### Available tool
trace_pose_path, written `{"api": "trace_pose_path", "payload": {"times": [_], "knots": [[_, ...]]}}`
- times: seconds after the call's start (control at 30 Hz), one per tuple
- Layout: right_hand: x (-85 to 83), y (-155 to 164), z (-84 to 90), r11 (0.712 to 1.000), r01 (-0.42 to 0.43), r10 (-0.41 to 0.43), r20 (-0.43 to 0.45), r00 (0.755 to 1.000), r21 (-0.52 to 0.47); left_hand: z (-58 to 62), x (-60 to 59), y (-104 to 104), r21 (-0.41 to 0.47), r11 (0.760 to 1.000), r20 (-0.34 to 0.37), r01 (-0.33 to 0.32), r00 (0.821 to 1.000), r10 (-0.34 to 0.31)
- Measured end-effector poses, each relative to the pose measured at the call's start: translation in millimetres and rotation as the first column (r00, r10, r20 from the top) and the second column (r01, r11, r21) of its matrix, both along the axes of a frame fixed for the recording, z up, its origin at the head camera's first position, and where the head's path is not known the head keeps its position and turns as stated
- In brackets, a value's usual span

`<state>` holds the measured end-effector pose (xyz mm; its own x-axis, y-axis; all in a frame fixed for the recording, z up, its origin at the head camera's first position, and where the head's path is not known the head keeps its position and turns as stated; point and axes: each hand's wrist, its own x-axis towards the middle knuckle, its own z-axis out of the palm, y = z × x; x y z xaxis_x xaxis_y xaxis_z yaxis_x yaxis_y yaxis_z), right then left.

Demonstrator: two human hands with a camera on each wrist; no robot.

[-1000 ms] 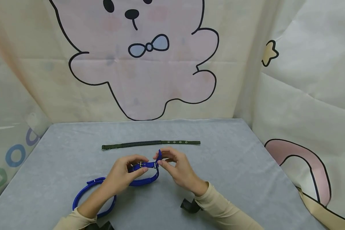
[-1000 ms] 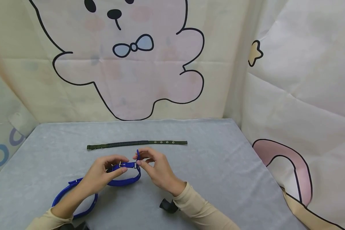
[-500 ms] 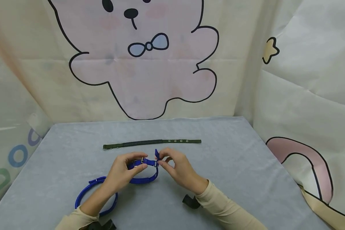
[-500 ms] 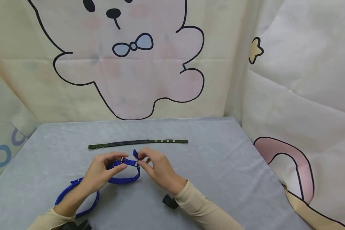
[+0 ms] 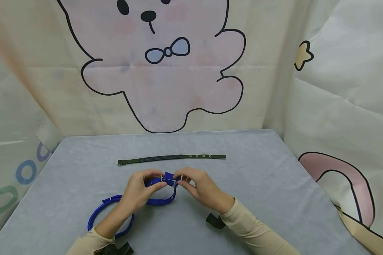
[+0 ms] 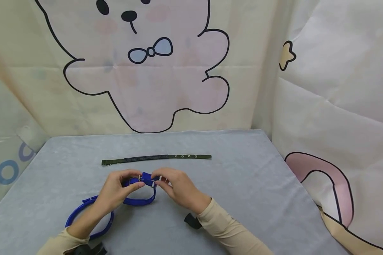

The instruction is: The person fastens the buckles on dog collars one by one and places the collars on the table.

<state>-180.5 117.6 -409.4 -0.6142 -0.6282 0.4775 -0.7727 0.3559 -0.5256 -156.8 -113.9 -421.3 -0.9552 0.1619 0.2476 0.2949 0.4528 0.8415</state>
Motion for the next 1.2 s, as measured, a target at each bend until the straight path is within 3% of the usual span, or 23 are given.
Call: {"api": "trace_pose_path", "payload": {"times": [0.2,0.4,0.53,0.73,0.9,1.0,1.2], "knots": [[-1.0,0.2,-2.4,0.998,-0.057,0.058,0.048,0.997,-0.020,-3.9,3.1,2.1,0.037,0.999,-0.037,0.006,0.999,-0.004],[-0.6,-2.0,-3.4,0.996,-0.085,0.086,0.065,0.994,-0.021,-2.9,6.1,2.5,0.000,0.999,-0.113,0.048,0.992,-0.048],[0.0,-3.6,-2.6,0.998,-0.067,0.068,0.137,0.988,-0.008,-0.1,7.1,0.2,-0.015,0.996,-0.090,0.083,0.992,-0.084],[3.2,-1.8,-5.1,1.000,-0.006,0.012,0.232,0.973,-0.030,2.7,7.4,0.9,0.011,0.997,-0.038,0.071,0.997,-0.070],[6.8,-0.7,-6.8,0.998,0.008,0.005,0.230,0.973,-0.058,2.1,7.0,5.0,0.063,0.997,-0.009,0.037,0.999,-0.037],[7.7,-2.5,-7.0,0.998,0.004,0.012,0.221,0.975,-0.070,2.4,7.4,6.2,0.061,0.998,-0.029,0.032,0.999,-0.031],[7.2,-5.5,-8.9,0.996,0.016,0.005,0.221,0.975,-0.091,5.1,8.6,6.8,0.028,0.997,-0.049,0.072,0.996,-0.071]]}}
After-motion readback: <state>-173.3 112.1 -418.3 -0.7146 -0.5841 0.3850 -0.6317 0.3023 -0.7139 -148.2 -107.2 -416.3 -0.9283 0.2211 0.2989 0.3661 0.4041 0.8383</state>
